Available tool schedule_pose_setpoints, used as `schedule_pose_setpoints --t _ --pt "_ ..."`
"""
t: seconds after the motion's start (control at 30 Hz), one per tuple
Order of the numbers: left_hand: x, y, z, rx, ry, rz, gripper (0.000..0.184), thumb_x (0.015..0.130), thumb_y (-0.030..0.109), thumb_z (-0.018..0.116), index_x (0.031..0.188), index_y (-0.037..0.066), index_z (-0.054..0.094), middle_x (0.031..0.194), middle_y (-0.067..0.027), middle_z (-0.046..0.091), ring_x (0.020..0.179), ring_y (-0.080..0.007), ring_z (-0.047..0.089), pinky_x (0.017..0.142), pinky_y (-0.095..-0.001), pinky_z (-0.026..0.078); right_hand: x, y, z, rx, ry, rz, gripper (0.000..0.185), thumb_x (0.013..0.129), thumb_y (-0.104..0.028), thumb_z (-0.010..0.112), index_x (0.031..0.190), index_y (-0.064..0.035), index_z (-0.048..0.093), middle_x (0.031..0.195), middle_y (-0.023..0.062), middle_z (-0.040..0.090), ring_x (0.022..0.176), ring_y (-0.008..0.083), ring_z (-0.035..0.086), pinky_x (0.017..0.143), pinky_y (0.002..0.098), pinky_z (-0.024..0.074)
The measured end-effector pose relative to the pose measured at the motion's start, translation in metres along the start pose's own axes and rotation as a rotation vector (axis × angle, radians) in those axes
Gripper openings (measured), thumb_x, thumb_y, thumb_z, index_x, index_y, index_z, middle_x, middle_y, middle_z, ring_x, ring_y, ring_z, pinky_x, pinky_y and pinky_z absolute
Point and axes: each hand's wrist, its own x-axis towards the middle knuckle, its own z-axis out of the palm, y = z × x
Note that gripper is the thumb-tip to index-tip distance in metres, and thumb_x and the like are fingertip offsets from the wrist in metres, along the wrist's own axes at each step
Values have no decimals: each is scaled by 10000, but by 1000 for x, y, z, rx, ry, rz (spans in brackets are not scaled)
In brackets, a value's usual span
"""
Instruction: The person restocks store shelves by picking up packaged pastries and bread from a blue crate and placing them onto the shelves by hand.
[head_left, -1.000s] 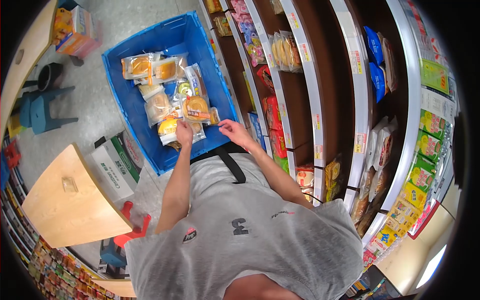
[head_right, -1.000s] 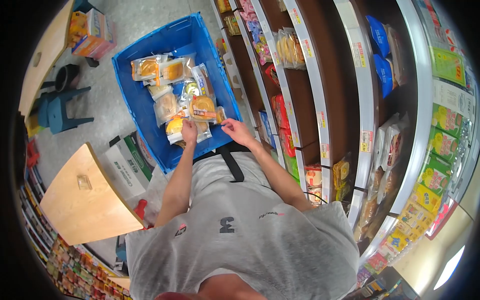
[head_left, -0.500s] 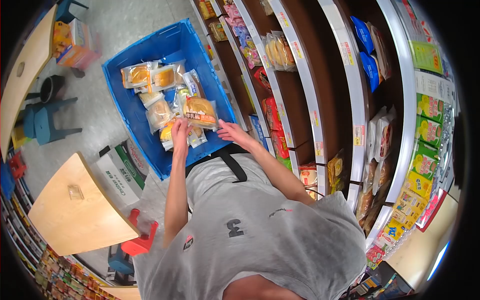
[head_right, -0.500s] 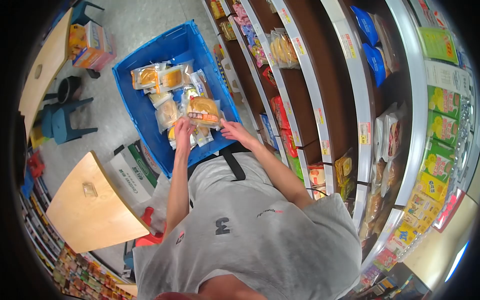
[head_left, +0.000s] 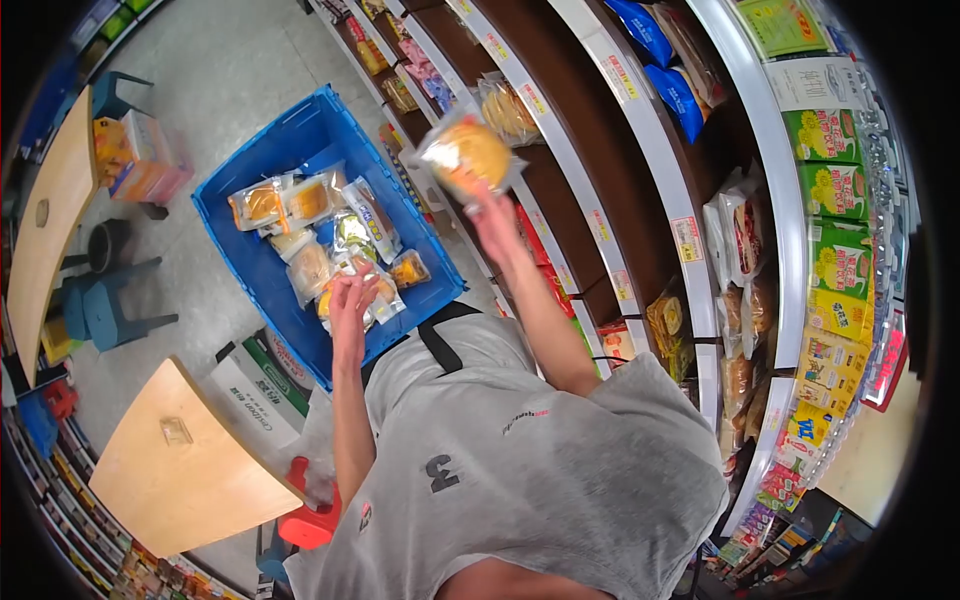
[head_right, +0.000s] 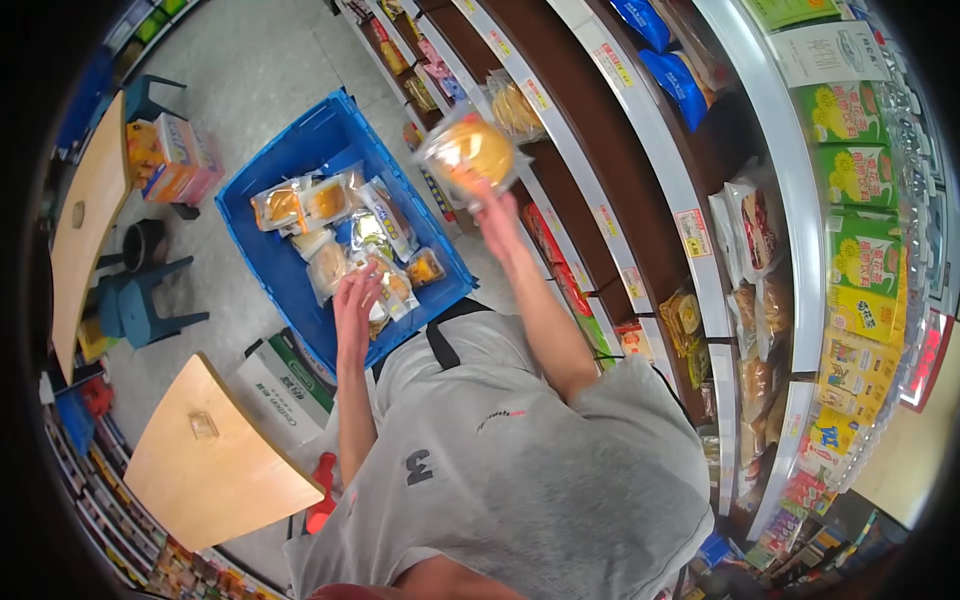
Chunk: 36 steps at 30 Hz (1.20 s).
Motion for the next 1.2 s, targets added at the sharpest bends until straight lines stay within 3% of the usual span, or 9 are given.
schedule_pose_setpoints --t 0.1,0.33,0.4,0.57,0.77,1.0,1.07,1.13,1.2 --pt "-7 -15 -9 2 37 -117 134 1037 221 523 1055 90 549 1372 -170 588 1229 -260 597 1064 -392 463 34 -23 -34 135 102 -123 462 1014 -302 605 1382 -49 488 1344 60 592 1197 159 582 988 332 466" --pt "-19 -41 -20 -12 76 -174 150 1029 265 540 1053 117 535 1328 -158 619 1212 -251 602 1062 -376 435 100 -60 -60 134 207 -262 454 1026 -291 580 1392 -48 465 1404 98 517 1230 220 568 1062 360 436" --pt "-21 -45 -19 -18 86 -188 147 1029 266 540 1053 122 535 1325 -158 623 1209 -255 603 1061 -375 430 124 -63 -70 -5 208 -253 421 1062 -329 484 1379 -51 478 1351 105 548 1223 233 581 1047 366 449" --pt "-21 -50 -12 21 97 -195 155 1040 255 515 1093 114 551 1311 -147 632 1212 -248 610 1031 -365 459 154 -55 -92 -419 375 -135 461 1065 -409 382 1229 -19 564 916 93 677 703 156 662 637 274 541" --pt "-22 -71 -42 81 173 -251 171 1018 298 565 1069 137 591 1231 -84 666 1085 -170 629 977 -326 466 99 -64 -51 -282 408 -223 548 956 -389 680 1324 -14 524 978 65 663 778 111 616 691 245 501" --pt "-16 -110 -115 459 398 -289 179 959 212 618 1066 68 619 999 -21 663 941 -129 587 839 -270 462 78 -48 -79 -602 521 -203 532 946 -395 696 1306 -45 521 872 38 631 701 82 537 647 238 456" --pt "-2 -140 -150 511 392 -265 329 909 221 671 1185 60 590 1092 -93 654 1008 -198 602 902 -316 471 63 -28 -67 -612 599 -423 399 957 -364 685 1118 -12 587 845 46 619 748 118 562 700 287 471" --pt "7 -150 -160 726 702 -275 557 858 273 731 1317 51 508 1214 -186 598 1103 -284 585 990 -391 450 41 2 -49 -654 500 -392 323 965 -304 675 1100 -30 569 863 48 615 757 125 565 692 298 475" --pt "20 -154 -169 714 689 -336 775 832 323 763 1446 58 370 1353 -259 509 1224 -353 532 1058 -428 408 5 37 -7 -780 318 -436 211 949 -224 691 1047 -61 600 799 22 617 699 108 573 658 296 484"
